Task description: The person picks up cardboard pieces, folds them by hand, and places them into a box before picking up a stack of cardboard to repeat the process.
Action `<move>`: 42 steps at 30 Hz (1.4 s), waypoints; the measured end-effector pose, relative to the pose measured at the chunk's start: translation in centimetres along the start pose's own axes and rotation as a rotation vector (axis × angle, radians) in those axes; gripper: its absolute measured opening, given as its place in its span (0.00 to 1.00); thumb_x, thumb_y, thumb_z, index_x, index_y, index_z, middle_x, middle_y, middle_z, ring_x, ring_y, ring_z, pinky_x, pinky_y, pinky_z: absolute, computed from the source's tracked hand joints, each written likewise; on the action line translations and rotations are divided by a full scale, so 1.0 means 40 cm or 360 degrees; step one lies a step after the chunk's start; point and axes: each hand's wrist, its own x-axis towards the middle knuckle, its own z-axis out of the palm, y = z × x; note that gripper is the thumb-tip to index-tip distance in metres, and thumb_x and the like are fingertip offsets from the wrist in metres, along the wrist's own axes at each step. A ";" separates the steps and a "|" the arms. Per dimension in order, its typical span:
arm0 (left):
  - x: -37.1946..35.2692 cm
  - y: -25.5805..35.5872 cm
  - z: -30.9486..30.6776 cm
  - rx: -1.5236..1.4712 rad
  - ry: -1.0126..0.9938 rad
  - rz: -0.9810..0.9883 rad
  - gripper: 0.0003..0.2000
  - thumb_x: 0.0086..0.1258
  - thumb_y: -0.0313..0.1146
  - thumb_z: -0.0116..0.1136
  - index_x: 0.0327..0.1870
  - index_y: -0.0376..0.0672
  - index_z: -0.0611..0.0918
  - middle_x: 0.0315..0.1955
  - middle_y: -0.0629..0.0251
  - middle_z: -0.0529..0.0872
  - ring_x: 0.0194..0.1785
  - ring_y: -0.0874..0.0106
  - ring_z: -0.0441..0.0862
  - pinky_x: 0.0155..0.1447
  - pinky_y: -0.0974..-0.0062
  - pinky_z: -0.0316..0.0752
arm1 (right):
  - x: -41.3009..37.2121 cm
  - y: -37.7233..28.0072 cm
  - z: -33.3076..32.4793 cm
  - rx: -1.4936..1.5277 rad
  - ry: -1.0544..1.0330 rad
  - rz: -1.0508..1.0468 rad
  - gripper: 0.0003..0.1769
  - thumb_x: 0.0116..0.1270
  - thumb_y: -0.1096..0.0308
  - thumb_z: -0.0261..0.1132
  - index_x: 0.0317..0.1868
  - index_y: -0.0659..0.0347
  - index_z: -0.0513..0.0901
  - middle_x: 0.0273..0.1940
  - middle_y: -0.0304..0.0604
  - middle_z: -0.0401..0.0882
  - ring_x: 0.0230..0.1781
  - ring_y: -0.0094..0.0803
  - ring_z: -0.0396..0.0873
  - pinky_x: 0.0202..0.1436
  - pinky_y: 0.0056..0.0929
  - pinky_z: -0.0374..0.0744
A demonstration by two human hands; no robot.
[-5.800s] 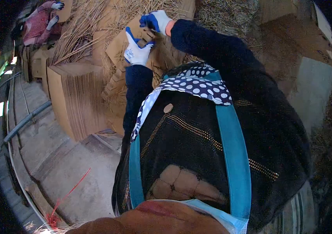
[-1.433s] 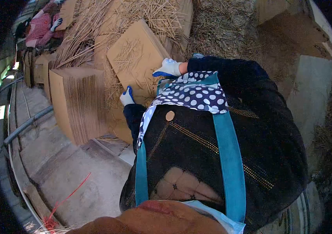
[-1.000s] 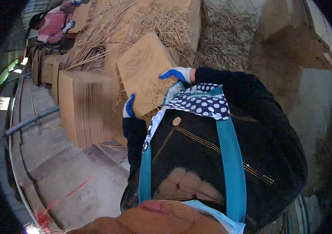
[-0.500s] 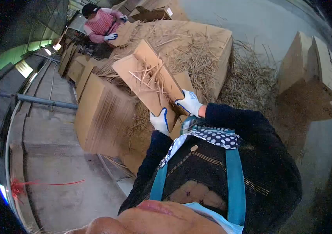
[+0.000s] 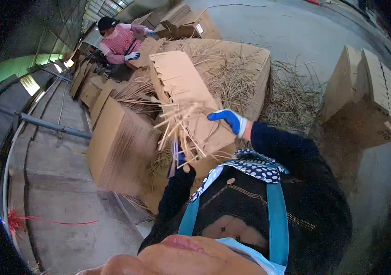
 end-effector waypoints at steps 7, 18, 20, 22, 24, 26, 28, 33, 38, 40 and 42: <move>-0.025 0.029 -0.073 0.1218 0.0958 0.0042 0.15 0.62 0.28 0.53 0.50 0.32 0.77 0.45 0.57 0.82 0.49 0.64 0.81 0.57 0.68 0.75 | 0.111 0.087 -0.248 -0.0972 -0.0269 -0.0650 0.17 0.67 0.66 0.60 0.53 0.67 0.78 0.49 0.39 0.80 0.49 0.29 0.78 0.57 0.28 0.73; 0.155 -0.133 0.034 0.1581 0.1492 0.1138 0.24 0.53 0.16 0.63 0.55 0.30 0.74 0.44 0.56 0.82 0.44 0.68 0.79 0.52 0.74 0.75 | 0.187 0.052 -0.108 -0.2038 0.0724 -0.0939 0.27 0.46 0.57 0.71 0.44 0.67 0.78 0.35 0.61 0.80 0.41 0.54 0.78 0.44 0.44 0.75; 0.085 -0.061 0.024 0.1535 0.1351 0.0796 0.19 0.55 0.18 0.62 0.50 0.30 0.77 0.43 0.56 0.82 0.44 0.67 0.80 0.53 0.72 0.75 | 0.118 -0.091 -0.092 -0.1955 0.0394 -0.0646 0.27 0.43 0.55 0.73 0.38 0.69 0.80 0.35 0.59 0.80 0.39 0.51 0.78 0.42 0.41 0.75; 0.031 0.009 0.082 0.1361 0.1062 0.0539 0.17 0.60 0.24 0.56 0.51 0.30 0.77 0.44 0.57 0.83 0.45 0.66 0.81 0.53 0.68 0.77 | 0.044 -0.170 -0.104 -0.1490 0.0057 -0.0761 0.18 0.48 0.64 0.71 0.35 0.70 0.81 0.33 0.53 0.82 0.35 0.37 0.81 0.39 0.33 0.75; 0.007 0.041 0.043 0.1216 0.0966 0.0462 0.19 0.63 0.32 0.53 0.53 0.30 0.76 0.44 0.53 0.82 0.44 0.61 0.81 0.53 0.63 0.77 | 0.046 -0.178 -0.165 -0.1401 -0.0576 -0.0990 0.11 0.56 0.69 0.66 0.38 0.67 0.82 0.38 0.50 0.83 0.41 0.33 0.80 0.46 0.31 0.76; -0.014 0.054 -0.154 0.1055 0.0863 0.0158 0.23 0.65 0.40 0.51 0.56 0.31 0.73 0.45 0.49 0.81 0.45 0.56 0.81 0.53 0.60 0.76 | 0.084 -0.056 -0.187 -0.1175 -0.0568 -0.1393 0.09 0.64 0.70 0.60 0.42 0.62 0.81 0.45 0.48 0.81 0.48 0.34 0.78 0.55 0.32 0.73; 0.001 0.005 -0.286 0.0155 0.0369 -0.0040 0.26 0.68 0.46 0.46 0.57 0.33 0.73 0.46 0.50 0.80 0.47 0.56 0.80 0.54 0.60 0.74 | 0.059 0.059 -0.121 -0.0478 -0.0320 -0.0966 0.10 0.69 0.67 0.57 0.46 0.60 0.80 0.50 0.47 0.78 0.53 0.36 0.75 0.59 0.35 0.71; 0.070 0.020 0.090 0.0813 0.0916 -0.0103 0.20 0.70 0.40 0.42 0.52 0.34 0.76 0.41 0.54 0.83 0.39 0.61 0.83 0.47 0.67 0.78 | 0.021 -0.011 -0.144 -0.0476 -0.0311 -0.0891 0.11 0.63 0.69 0.63 0.45 0.61 0.82 0.44 0.43 0.82 0.46 0.34 0.79 0.54 0.30 0.75; 0.091 -0.012 -0.048 0.1644 0.1246 0.0413 0.22 0.49 0.15 0.64 0.49 0.28 0.77 0.41 0.58 0.83 0.42 0.70 0.80 0.50 0.72 0.75 | 0.121 0.049 -0.230 -0.1170 0.0415 -0.0165 0.21 0.49 0.60 0.73 0.39 0.67 0.83 0.37 0.47 0.85 0.34 0.32 0.81 0.40 0.33 0.76; 0.144 -0.108 -0.076 0.2018 0.1450 0.0959 0.18 0.49 0.18 0.66 0.44 0.27 0.78 0.39 0.57 0.83 0.42 0.66 0.81 0.49 0.69 0.77 | 0.152 0.107 -0.162 -0.1712 0.0795 -0.0763 0.24 0.46 0.56 0.72 0.39 0.66 0.82 0.31 0.54 0.82 0.31 0.44 0.81 0.36 0.38 0.77; 0.166 -0.128 0.009 0.2472 0.1633 0.0880 0.21 0.48 0.19 0.68 0.46 0.27 0.77 0.41 0.56 0.82 0.43 0.66 0.79 0.50 0.69 0.75 | 0.179 0.155 -0.143 -0.1909 0.0915 -0.0952 0.24 0.48 0.54 0.68 0.40 0.65 0.80 0.31 0.59 0.80 0.35 0.53 0.80 0.38 0.42 0.77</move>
